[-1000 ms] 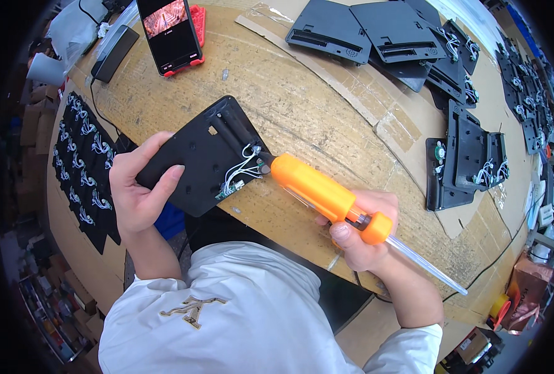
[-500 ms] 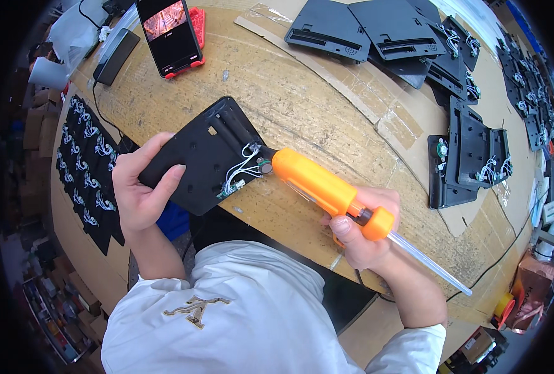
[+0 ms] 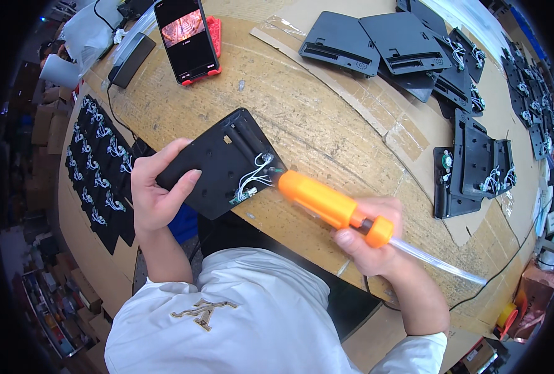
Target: The person uses a hot glue gun to apply adhesive to the internal wiring and components of black plastic electronic housings. They handle the units one by one, applying glue to specific areas, and then place the finished units onto a cardboard sheet on the table.
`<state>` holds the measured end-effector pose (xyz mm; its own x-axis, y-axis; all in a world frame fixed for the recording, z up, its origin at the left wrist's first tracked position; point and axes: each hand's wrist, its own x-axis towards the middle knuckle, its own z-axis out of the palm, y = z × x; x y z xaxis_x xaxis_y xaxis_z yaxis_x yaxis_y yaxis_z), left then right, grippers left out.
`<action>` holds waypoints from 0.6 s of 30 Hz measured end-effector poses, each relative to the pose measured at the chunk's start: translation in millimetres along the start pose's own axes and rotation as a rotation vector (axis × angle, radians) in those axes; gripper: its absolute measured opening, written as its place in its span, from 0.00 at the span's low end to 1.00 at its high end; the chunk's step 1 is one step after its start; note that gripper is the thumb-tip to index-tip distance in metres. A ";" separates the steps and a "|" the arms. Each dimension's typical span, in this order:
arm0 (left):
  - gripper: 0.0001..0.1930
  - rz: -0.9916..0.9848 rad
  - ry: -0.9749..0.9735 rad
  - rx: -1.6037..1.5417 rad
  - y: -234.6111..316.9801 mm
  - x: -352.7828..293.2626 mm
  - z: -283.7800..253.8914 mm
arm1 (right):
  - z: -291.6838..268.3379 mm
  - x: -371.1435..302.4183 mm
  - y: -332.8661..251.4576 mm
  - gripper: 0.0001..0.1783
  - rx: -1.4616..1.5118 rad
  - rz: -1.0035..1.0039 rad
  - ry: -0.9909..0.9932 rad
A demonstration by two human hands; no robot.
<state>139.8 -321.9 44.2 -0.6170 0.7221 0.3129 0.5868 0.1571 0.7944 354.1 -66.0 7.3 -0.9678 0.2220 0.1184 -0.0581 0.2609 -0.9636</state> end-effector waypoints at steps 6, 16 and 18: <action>0.18 -0.057 -0.008 -0.038 -2.4 -2.4 2.3 | 6.6 -4.8 6.0 0.30 0.205 0.000 0.095; 0.17 -0.089 -0.002 -0.071 -8.7 -6.5 3.4 | 5.7 -3.5 6.2 0.25 0.110 -0.009 0.105; 0.17 -0.081 -0.006 -0.064 -7.7 -4.6 2.5 | 7.3 -2.6 5.2 0.22 0.105 0.000 0.113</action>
<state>139.5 -324.8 35.3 -0.6582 0.7125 0.2433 0.5000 0.1721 0.8488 354.5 -72.1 0.2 -0.9345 0.3279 0.1386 -0.0887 0.1626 -0.9827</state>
